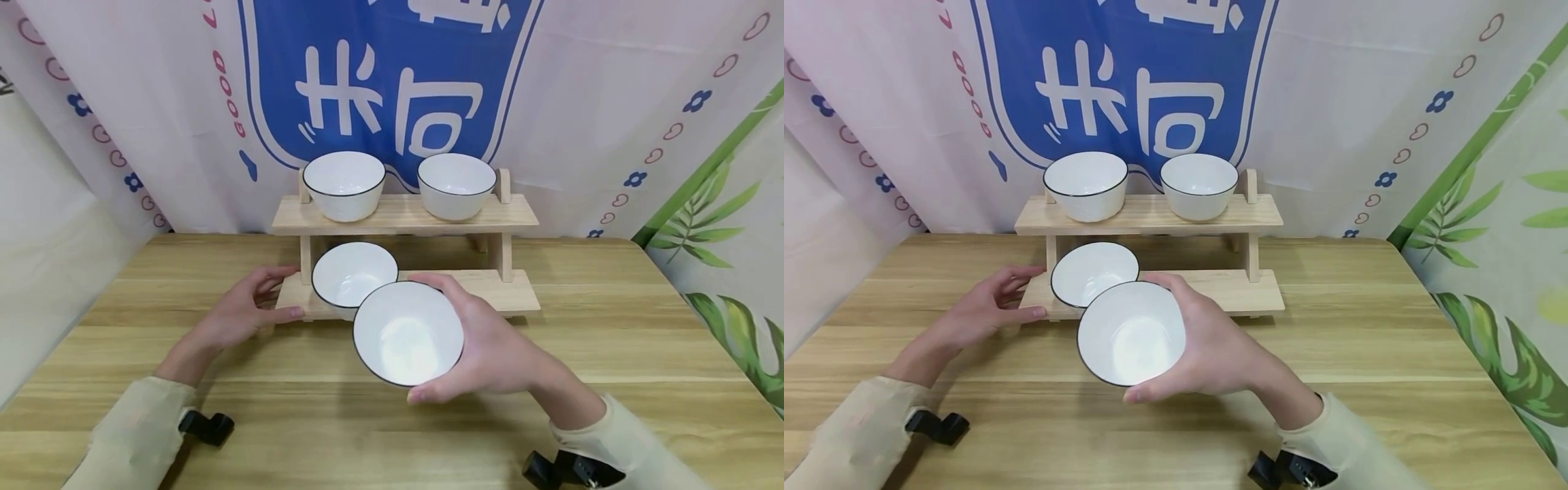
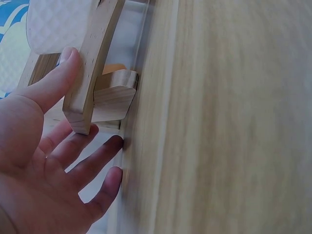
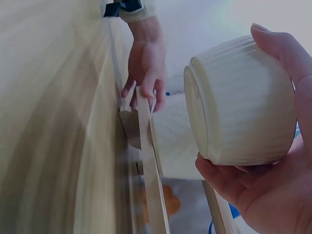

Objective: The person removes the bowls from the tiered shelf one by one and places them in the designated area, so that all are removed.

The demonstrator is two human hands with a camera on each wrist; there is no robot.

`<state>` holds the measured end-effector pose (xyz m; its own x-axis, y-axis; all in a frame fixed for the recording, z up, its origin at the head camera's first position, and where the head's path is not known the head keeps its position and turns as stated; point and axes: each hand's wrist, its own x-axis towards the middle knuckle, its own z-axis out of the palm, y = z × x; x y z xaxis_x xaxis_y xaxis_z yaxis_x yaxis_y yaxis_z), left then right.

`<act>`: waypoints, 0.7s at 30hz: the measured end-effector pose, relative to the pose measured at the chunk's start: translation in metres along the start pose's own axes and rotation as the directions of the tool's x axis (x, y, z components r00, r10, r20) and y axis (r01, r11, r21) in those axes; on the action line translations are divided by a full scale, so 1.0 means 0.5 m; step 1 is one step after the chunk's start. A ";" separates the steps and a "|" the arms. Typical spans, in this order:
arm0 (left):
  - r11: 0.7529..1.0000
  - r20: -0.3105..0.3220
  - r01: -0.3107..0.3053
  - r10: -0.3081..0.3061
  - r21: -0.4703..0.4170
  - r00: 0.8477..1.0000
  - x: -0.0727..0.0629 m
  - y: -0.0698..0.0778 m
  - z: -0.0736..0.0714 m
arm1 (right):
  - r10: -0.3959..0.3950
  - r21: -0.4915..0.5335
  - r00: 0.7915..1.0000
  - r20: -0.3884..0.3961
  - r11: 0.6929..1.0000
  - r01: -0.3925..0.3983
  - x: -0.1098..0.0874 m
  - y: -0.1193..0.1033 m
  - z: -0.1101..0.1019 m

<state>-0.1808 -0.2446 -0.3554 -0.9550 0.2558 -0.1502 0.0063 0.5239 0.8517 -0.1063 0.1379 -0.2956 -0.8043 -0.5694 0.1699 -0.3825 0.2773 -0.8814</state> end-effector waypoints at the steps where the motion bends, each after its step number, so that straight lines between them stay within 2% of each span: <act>1: 1.000 -0.001 0.002 -0.002 0.000 1.000 0.000 0.000 0.000 | -0.002 0.003 1.000 0.004 1.000 0.002 0.000 -0.001 0.004; 7: 1.000 0.000 0.010 -0.010 -0.009 1.000 0.001 0.001 0.000 | -0.001 0.025 0.999 0.036 1.000 0.000 0.000 -0.005 0.026; 16: 1.000 -0.005 -0.017 0.017 0.007 1.000 0.001 0.002 0.001 | 0.000 0.020 0.998 0.061 1.000 -0.001 0.005 0.003 0.058; 21: 1.000 -0.002 -0.012 0.012 0.014 1.000 0.002 0.002 0.001 | 0.044 0.013 0.997 0.062 0.999 -0.045 0.007 0.008 0.075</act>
<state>-0.1815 -0.2436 -0.3551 -0.9555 0.2602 -0.1390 0.0219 0.5323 0.8462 -0.0935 0.1077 -0.3150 -0.7903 -0.6039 0.1034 -0.3405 0.2926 -0.8935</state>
